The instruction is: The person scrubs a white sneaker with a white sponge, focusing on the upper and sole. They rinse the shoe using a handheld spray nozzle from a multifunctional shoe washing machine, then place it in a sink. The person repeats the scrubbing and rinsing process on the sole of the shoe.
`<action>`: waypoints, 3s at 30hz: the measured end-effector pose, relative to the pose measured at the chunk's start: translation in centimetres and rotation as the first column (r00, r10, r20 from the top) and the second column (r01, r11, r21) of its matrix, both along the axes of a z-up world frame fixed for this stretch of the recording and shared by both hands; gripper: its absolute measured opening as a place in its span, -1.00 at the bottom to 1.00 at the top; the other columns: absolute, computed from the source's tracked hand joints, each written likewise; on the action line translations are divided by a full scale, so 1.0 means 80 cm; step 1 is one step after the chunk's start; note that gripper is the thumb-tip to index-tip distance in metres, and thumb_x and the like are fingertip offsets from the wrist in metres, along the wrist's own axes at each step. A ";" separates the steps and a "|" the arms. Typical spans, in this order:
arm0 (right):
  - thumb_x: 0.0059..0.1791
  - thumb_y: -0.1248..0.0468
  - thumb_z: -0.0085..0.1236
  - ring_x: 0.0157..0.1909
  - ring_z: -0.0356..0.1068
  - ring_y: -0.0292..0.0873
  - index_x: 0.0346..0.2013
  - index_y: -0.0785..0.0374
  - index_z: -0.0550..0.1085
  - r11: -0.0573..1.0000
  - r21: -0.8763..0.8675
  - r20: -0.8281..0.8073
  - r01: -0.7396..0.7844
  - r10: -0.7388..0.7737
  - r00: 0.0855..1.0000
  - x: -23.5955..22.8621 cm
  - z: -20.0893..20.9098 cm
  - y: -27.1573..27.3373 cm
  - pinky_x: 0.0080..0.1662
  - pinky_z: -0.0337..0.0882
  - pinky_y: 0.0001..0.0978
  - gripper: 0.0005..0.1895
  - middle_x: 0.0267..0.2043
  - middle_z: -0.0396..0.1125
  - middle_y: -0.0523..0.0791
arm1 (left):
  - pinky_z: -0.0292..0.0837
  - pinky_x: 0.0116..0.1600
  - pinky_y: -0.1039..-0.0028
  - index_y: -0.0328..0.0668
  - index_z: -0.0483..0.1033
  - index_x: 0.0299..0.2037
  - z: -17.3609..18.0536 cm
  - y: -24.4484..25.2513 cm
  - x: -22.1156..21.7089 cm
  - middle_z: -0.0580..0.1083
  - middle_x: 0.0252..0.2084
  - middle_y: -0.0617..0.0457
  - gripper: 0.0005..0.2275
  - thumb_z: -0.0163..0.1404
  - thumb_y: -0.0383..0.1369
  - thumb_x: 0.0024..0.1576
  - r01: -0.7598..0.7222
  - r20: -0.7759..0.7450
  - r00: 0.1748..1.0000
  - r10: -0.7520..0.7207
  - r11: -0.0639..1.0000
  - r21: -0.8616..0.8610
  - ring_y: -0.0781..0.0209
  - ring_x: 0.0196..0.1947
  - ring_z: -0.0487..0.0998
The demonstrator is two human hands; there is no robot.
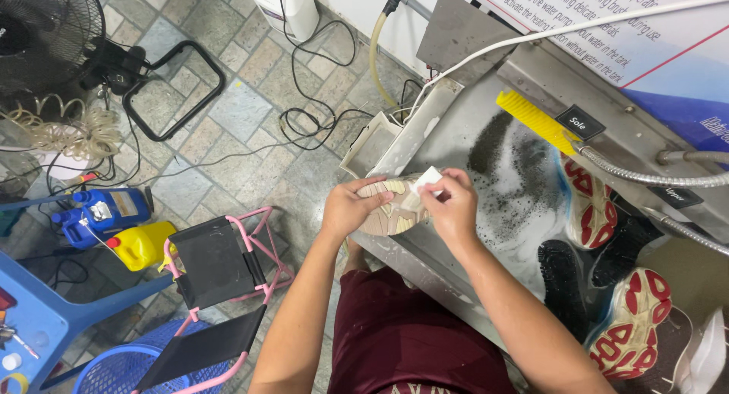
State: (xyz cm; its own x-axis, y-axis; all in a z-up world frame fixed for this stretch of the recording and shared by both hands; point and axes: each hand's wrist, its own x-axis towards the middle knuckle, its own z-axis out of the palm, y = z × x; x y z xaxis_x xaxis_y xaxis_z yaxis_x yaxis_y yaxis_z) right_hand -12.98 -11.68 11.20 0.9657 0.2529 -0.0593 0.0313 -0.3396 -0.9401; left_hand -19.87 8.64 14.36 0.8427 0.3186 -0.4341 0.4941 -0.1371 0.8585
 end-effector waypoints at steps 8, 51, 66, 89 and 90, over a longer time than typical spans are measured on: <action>-0.14 0.46 0.34 -0.14 0.45 -0.26 -0.44 0.34 0.54 0.993 -0.060 0.027 -0.101 0.103 0.994 -0.011 -0.009 -0.011 -0.23 0.55 -0.51 -0.91 0.03 0.30 -0.04 | 0.54 -0.15 0.51 0.00 0.68 -0.01 -0.003 0.003 -0.001 0.68 -0.29 0.06 -0.59 0.30 -0.12 -0.06 0.006 -0.032 0.999 -0.006 1.000 0.004 0.35 -0.33 0.65; -0.05 0.43 0.24 0.11 0.30 0.07 -0.09 0.29 0.51 0.975 -0.186 0.619 -0.126 0.215 0.756 0.011 0.130 -0.029 0.19 0.32 -0.08 -0.76 0.00 0.38 -0.05 | 0.51 -0.11 0.56 -0.19 0.66 0.04 -0.007 0.011 0.001 0.67 -0.23 0.03 -0.61 0.28 -0.26 0.01 0.047 0.003 0.999 -0.047 0.993 -0.109 0.41 -0.28 0.61; -0.13 0.49 0.23 0.18 0.29 0.06 -0.18 0.27 0.57 0.962 -0.216 0.538 -0.168 0.261 0.802 0.077 0.099 0.024 0.19 0.35 -0.10 -0.76 -0.07 0.46 -0.09 | 0.53 -0.10 0.54 -0.36 0.63 0.03 -0.030 0.028 -0.001 0.65 -0.19 0.01 -0.63 0.27 -0.36 0.02 0.061 0.004 0.998 -0.064 0.935 -0.348 0.39 -0.26 0.60; -0.09 0.55 0.15 -0.08 0.39 0.05 -0.15 0.31 0.55 0.960 -0.254 0.643 -0.120 0.260 0.720 0.131 0.008 0.084 0.04 0.39 -0.15 -0.75 -0.15 0.45 -0.05 | 0.53 -0.10 0.56 -0.18 0.65 0.04 -0.009 0.026 -0.012 0.67 -0.23 0.08 -0.61 0.30 -0.26 0.01 0.072 -0.008 0.997 -0.076 0.974 -0.213 0.45 -0.28 0.59; -0.07 0.55 0.16 -0.07 0.40 0.03 -0.14 0.32 0.54 0.970 -0.204 0.626 -0.135 0.235 0.744 0.134 0.005 0.083 0.03 0.40 -0.19 -0.76 -0.14 0.44 -0.04 | 0.53 -0.10 0.56 -0.17 0.65 0.04 -0.009 0.028 -0.011 0.67 -0.24 0.09 -0.61 0.29 -0.26 0.01 0.085 -0.009 0.996 -0.088 0.977 -0.194 0.45 -0.28 0.59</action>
State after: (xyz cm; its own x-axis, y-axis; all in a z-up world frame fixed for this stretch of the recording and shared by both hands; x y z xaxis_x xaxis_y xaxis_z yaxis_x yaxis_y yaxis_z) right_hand -2.23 -5.01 11.57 0.7231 0.4682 0.5079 0.6843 -0.3855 -0.6190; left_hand -20.73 10.87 13.65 0.8550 0.1538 -0.4954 0.5030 -0.0124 0.8642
